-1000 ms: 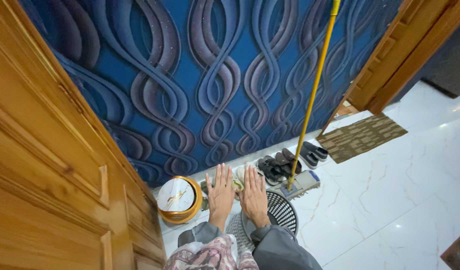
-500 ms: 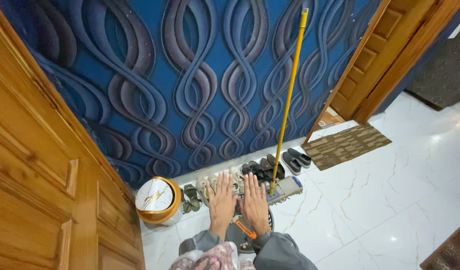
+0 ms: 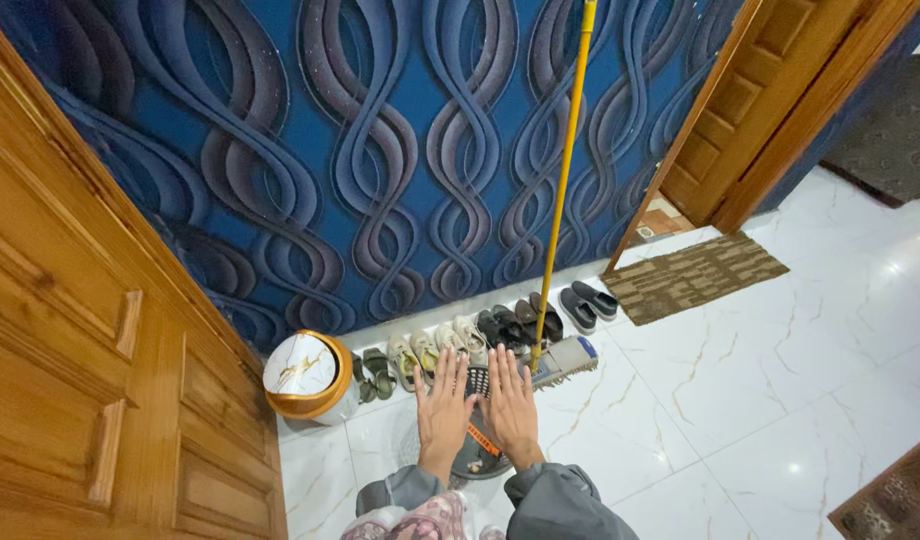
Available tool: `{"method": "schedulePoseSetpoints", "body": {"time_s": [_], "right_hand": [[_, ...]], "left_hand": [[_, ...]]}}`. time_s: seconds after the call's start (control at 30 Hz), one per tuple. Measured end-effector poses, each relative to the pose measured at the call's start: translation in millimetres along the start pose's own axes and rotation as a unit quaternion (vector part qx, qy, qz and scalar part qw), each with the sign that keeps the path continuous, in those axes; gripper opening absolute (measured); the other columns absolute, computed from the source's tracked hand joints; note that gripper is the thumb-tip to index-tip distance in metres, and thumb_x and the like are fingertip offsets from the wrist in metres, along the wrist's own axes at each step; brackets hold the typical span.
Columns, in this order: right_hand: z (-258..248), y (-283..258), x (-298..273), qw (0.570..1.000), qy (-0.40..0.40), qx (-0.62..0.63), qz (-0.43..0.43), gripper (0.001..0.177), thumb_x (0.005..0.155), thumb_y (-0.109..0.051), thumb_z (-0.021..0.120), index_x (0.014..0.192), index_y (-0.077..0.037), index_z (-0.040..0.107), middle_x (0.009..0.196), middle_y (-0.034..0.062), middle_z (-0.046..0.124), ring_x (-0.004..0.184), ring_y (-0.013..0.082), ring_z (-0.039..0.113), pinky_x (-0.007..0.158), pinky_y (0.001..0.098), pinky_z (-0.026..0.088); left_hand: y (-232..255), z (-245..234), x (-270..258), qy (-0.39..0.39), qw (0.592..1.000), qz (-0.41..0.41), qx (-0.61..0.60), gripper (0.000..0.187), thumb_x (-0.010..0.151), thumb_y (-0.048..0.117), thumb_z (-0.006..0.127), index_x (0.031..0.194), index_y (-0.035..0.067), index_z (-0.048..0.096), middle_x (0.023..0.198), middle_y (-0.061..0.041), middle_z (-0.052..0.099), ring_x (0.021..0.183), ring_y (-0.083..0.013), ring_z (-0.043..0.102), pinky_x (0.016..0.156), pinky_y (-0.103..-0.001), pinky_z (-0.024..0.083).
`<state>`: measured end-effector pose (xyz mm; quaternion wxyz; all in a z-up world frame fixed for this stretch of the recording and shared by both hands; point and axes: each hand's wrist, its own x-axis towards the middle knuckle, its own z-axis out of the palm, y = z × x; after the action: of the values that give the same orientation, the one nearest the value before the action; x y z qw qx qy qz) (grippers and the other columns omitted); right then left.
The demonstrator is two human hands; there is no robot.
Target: The person sits on the floor and uses a small orange brush to scrub the inside of a black plastic laundry basket. They repeatedly scrub the bottom and sides of the basket, then wipe the debris into a nearby trash can.
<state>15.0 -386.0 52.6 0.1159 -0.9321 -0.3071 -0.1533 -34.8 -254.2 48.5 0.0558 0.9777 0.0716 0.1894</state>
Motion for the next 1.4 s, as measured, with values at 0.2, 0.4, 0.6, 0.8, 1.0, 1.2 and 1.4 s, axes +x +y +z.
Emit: {"method": "schedulePoseSetpoints", "body": {"time_s": [0.2, 0.4, 0.6, 0.8, 1.0, 1.2, 1.4], "right_hand": [[2, 2, -9, 0.999, -0.029, -0.011, 0.018, 0.085, 0.093, -0.038, 0.057, 0.159, -0.003, 0.016, 0.167, 0.0153, 0.018, 0.154, 0.0293, 0.016, 0.123, 0.0493, 0.012], [5, -5, -16, 0.998, -0.052, 0.005, 0.046, 0.088, 0.092, -0.036, 0.059, 0.160, -0.003, 0.014, 0.167, 0.0164, 0.016, 0.154, 0.0315, 0.015, 0.122, 0.0502, 0.012], [18, -10, -21, 0.998, -0.037, 0.005, 0.060, 0.085, 0.092, -0.037, 0.059, 0.160, -0.007, 0.016, 0.167, 0.0154, 0.018, 0.154, 0.0311, 0.017, 0.123, 0.0517, 0.013], [24, 0, -23, 0.996, -0.052, 0.015, 0.070, 0.087, 0.092, -0.033, 0.060, 0.161, -0.006, 0.015, 0.168, 0.0167, 0.018, 0.155, 0.0329, 0.017, 0.123, 0.0533, 0.015], [24, 6, -30, 0.989, -0.103, 0.009, 0.103, 0.091, 0.090, -0.031, 0.063, 0.162, -0.007, 0.014, 0.169, 0.0152, 0.015, 0.157, 0.0332, 0.015, 0.124, 0.0532, 0.016], [41, 13, -38, 0.994, -0.068, 0.017, 0.087, 0.085, 0.095, -0.031, 0.062, 0.161, -0.006, 0.015, 0.168, 0.0178, 0.015, 0.154, 0.0353, 0.016, 0.121, 0.0551, 0.017], [73, 19, -39, 0.982, -0.138, 0.007, 0.130, 0.088, 0.089, -0.028, 0.063, 0.161, -0.009, 0.015, 0.169, 0.0159, 0.013, 0.156, 0.0338, 0.014, 0.123, 0.0530, 0.016]], "left_hand": [[1, -1, -5, -0.033, 0.999, 0.007, 0.015, 0.082, 0.091, 0.045, 0.061, 0.159, 0.014, 0.027, 0.167, -0.008, 0.022, 0.155, -0.0221, 0.014, 0.121, -0.062, 0.007], [-12, 6, -6, -0.082, 0.996, 0.035, 0.014, 0.093, 0.085, 0.043, 0.069, 0.161, 0.015, 0.023, 0.168, -0.006, 0.021, 0.156, -0.0204, 0.013, 0.123, -0.061, 0.006], [-26, 22, -7, -0.072, 0.995, 0.060, 0.040, 0.097, 0.082, 0.037, 0.074, 0.162, 0.016, 0.023, 0.169, -0.006, 0.020, 0.156, -0.0197, 0.016, 0.123, -0.060, 0.008], [-40, 32, -12, -0.102, 0.993, 0.063, 0.025, 0.100, 0.080, 0.039, 0.075, 0.162, 0.016, 0.022, 0.170, -0.007, 0.019, 0.156, -0.0202, 0.017, 0.123, -0.061, 0.007], [-49, 44, -19, -0.125, 0.990, 0.067, 0.002, 0.100, 0.080, 0.041, 0.074, 0.162, 0.016, 0.021, 0.171, -0.006, 0.018, 0.157, -0.0200, 0.014, 0.124, -0.060, 0.009], [-56, 58, -24, -0.145, 0.986, 0.075, 0.018, 0.097, 0.083, 0.040, 0.072, 0.163, 0.016, 0.021, 0.171, -0.005, 0.017, 0.157, -0.0200, 0.013, 0.123, -0.058, 0.011], [-58, 87, -37, -0.163, 0.981, 0.099, -0.034, 0.092, 0.086, 0.033, 0.070, 0.161, 0.014, 0.022, 0.170, -0.005, 0.017, 0.156, -0.0215, 0.013, 0.123, -0.059, 0.010]]}}
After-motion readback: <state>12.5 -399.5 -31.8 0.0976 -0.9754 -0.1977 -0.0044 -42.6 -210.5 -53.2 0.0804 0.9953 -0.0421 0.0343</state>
